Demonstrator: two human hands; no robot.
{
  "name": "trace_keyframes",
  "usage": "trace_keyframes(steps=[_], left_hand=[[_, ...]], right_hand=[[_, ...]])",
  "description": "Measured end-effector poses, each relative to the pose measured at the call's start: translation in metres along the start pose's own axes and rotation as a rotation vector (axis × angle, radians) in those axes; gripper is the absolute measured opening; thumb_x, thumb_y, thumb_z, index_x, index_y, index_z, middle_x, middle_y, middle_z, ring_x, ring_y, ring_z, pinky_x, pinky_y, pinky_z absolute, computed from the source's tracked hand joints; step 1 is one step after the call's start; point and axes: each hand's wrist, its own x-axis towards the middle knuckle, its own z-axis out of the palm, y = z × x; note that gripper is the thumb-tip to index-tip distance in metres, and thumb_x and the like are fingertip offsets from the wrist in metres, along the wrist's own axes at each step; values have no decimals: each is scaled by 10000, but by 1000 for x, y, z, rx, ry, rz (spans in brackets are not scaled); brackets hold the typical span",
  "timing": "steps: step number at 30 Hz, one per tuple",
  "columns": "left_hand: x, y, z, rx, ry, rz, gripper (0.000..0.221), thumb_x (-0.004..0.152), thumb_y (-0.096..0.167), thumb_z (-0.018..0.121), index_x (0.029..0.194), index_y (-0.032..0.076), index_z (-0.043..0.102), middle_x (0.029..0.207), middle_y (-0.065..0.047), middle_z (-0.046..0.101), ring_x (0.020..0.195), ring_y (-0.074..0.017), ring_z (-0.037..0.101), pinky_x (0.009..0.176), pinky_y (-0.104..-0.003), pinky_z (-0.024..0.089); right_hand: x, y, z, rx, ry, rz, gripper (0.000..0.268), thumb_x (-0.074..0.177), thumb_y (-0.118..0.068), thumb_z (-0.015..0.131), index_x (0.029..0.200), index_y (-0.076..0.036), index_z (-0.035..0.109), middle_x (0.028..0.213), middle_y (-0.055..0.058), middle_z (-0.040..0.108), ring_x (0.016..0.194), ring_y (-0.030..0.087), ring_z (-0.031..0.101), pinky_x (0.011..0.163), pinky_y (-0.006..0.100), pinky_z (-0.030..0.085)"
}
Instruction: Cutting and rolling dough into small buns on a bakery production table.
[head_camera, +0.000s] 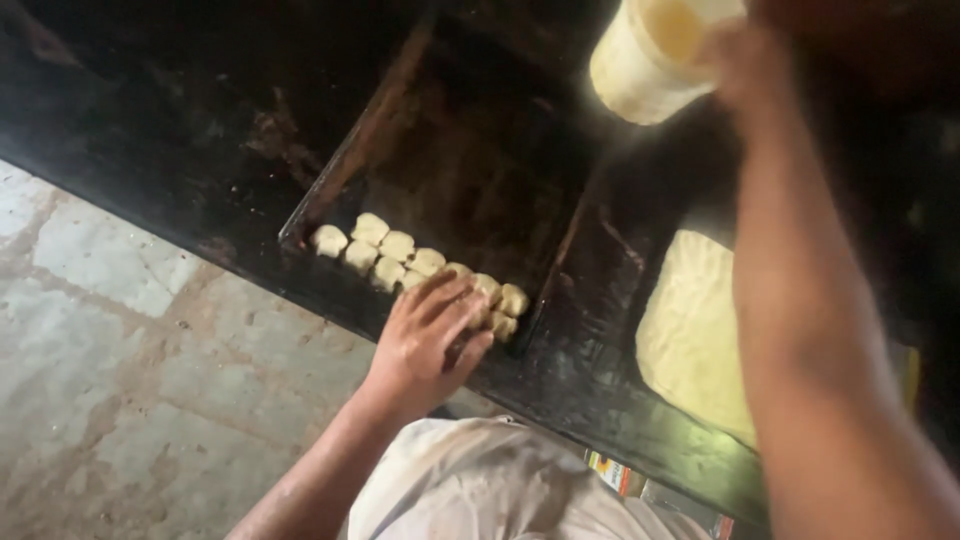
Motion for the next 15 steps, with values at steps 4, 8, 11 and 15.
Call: trace_keyframes(steps=[4, 8, 11, 15], left_hand=[[9, -3, -9, 32, 19, -19, 407, 879, 177, 777, 1252, 47, 683, 1354, -146, 648, 1313, -361, 564, 1083, -493, 467], [18, -13, -14, 46, -18, 28, 377, 879, 143, 763, 1234, 44, 681, 1329, -119, 666, 1289, -352, 591, 1093, -481, 477], [24, -18, -9, 45, -61, 45, 350, 900, 142, 761, 1225, 44, 678, 1314, -114, 672, 1275, -348, 610, 1087, -478, 484], [44, -8, 8, 1, -108, 89, 350, 913, 148, 759, 1233, 34, 678, 1319, -125, 669, 1262, -349, 616, 1066, -477, 490]], right_hand=[[-81, 81, -8, 58, 708, -625, 404, 1117, -416, 440, 885, -111, 567, 923, 69, 564, 906, 267, 563, 815, 404, 475], [-179, 70, -21, 1665, 712, -137, 672, 1066, -678, 386, 683, -130, 320, 605, 62, 341, 508, 193, 269, 492, 397, 288], [-259, 63, 4, 800, 865, -266, 562, 1142, -553, 408, 806, -118, 526, 784, 85, 537, 695, 250, 520, 689, 417, 484], [-288, 24, 70, 64, 933, -155, 355, 1107, -348, 570, 1001, -18, 647, 1058, 169, 645, 1101, 341, 605, 1022, 501, 467]])
